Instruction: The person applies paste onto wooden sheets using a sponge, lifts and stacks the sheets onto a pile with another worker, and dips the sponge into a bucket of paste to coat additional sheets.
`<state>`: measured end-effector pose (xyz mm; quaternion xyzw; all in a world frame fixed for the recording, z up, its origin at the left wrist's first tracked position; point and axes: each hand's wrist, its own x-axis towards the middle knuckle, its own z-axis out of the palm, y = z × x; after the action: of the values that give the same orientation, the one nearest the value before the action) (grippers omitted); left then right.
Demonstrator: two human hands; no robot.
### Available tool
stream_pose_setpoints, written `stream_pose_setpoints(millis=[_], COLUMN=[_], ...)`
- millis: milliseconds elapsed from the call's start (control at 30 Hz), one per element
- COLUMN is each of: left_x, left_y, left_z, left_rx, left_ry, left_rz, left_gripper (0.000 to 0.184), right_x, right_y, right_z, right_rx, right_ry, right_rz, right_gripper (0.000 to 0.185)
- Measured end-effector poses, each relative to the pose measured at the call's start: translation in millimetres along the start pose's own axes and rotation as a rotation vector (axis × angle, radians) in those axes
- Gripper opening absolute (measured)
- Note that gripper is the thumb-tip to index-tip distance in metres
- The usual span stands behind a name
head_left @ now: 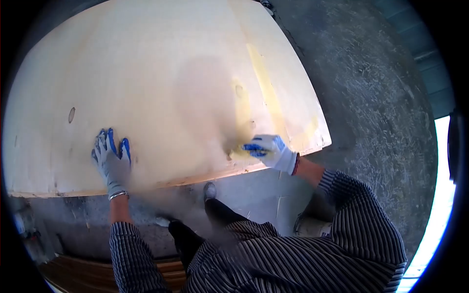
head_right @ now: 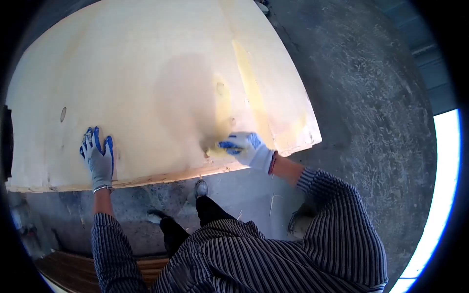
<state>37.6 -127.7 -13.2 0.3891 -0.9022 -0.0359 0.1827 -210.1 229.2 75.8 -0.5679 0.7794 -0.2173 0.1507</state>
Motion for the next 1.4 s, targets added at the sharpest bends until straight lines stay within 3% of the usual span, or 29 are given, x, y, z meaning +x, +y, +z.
stream_pose_setpoints(millis=[133, 200, 233, 333, 400, 467, 533, 567, 633, 667, 700, 733, 900, 967, 1033, 1200, 1267, 1300, 1333, 1400], left_x=[-3.1, -6.4, -14.4, -52.7, -83.6, -122.7, -164.4, -183.7, -207.0, -208.9, -210.0, -210.6, -111.5, -64.1, -21.0, 82.3, 66.5, 67.7, 67.9, 65.2], left_y=[-1.9, -4.8, -25.8, -92.9, -149.8, -206.8, -266.1, -284.5, -311.5, -322.3, -332.1, -340.0, -340.3, -356.5, -382.2, -501.1, -524.2, -524.2, -531.0, -495.5], left_z=[-12.9, -17.6, -30.3, -75.2, -101.9, -111.9, -118.5, -123.1, -124.1, -120.5, -116.0, -113.8, -117.9, -119.3, -121.0, -86.8, -73.2, -64.9, -57.4, -81.7], left_rx=[-0.157, -0.989, -0.885, -1.081, -0.916, -0.848, -0.847, -0.839, -0.967, -0.968, -0.954, -0.939, -0.917, -0.885, -0.650, -0.302, -0.099, 0.152, 0.150, 0.119], left_ry=[-0.045, -0.077, 0.027, 0.122, 0.115, 0.169, 0.170, 0.164, 0.255, 0.263, 0.255, 0.250, 0.315, 0.328, 0.278, 0.121, -0.015, 0.058, 0.062, 0.037], left_rz=[0.016, -0.212, -0.110, -0.186, -0.247, -0.374, -0.452, -0.459, -0.612, -0.614, -0.611, -0.611, -0.482, -0.435, -0.353, -0.229, -0.289, -0.187, -0.202, -0.240], left_gripper=[0.046, 0.042, 0.038, 0.038, 0.038, 0.038, 0.039, 0.039, 0.040, 0.040, 0.040, 0.040, 0.038, 0.038, 0.037, 0.038, 0.042, 0.047, 0.047, 0.050], right_x=[-26.9, -20.0, -6.4, 50.1, 93.0, 131.0, 145.1, 140.9, 122.6, 115.9, 105.3, 95.4, 149.7, 203.1, 265.5, 465.8, 501.4, 526.0, 559.5, 621.2], right_y=[-46.6, -59.8, -77.5, -87.5, -104.8, -89.0, -113.7, -126.8, -154.8, -169.7, -164.9, -162.7, -205.9, -199.7, -200.2, -169.1, -171.4, -169.8, -168.5, -97.2], right_z=[16.9, 21.6, 28.1, 54.0, 58.1, 85.0, 88.5, 93.1, 99.9, 103.6, 112.7, 128.5, 156.1, 160.0, 159.8, 173.1, 163.0, 160.0, 158.9, 191.5], right_rx=[-0.041, 0.042, 0.139, 1.117, 1.259, 0.598, 0.117, 0.123, -0.082, 0.067, 0.272, 0.801, 1.415, 1.463, 1.505, 1.545, 1.517, 1.502, 1.647, 0.778], right_ry=[0.019, 0.091, 0.183, 0.333, 0.269, 0.229, 0.169, 0.159, 0.039, 0.016, 0.017, -0.023, 0.017, 0.010, 0.038, 0.115, 0.229, 0.269, 0.212, 0.138], right_rz=[0.058, 0.150, 0.213, 0.470, 0.737, 0.731, 0.545, 0.547, 0.351, 0.410, 0.312, 0.529, 0.719, 0.637, 0.593, 0.444, 0.446, 0.427, 0.459, -0.217], right_gripper=[0.023, 0.028, 0.031, 0.032, 0.032, 0.021, 0.019, 0.019, 0.022, 0.023, 0.026, 0.032, 0.035, 0.033, 0.032, 0.028, 0.027, 0.026, 0.026, 0.028])
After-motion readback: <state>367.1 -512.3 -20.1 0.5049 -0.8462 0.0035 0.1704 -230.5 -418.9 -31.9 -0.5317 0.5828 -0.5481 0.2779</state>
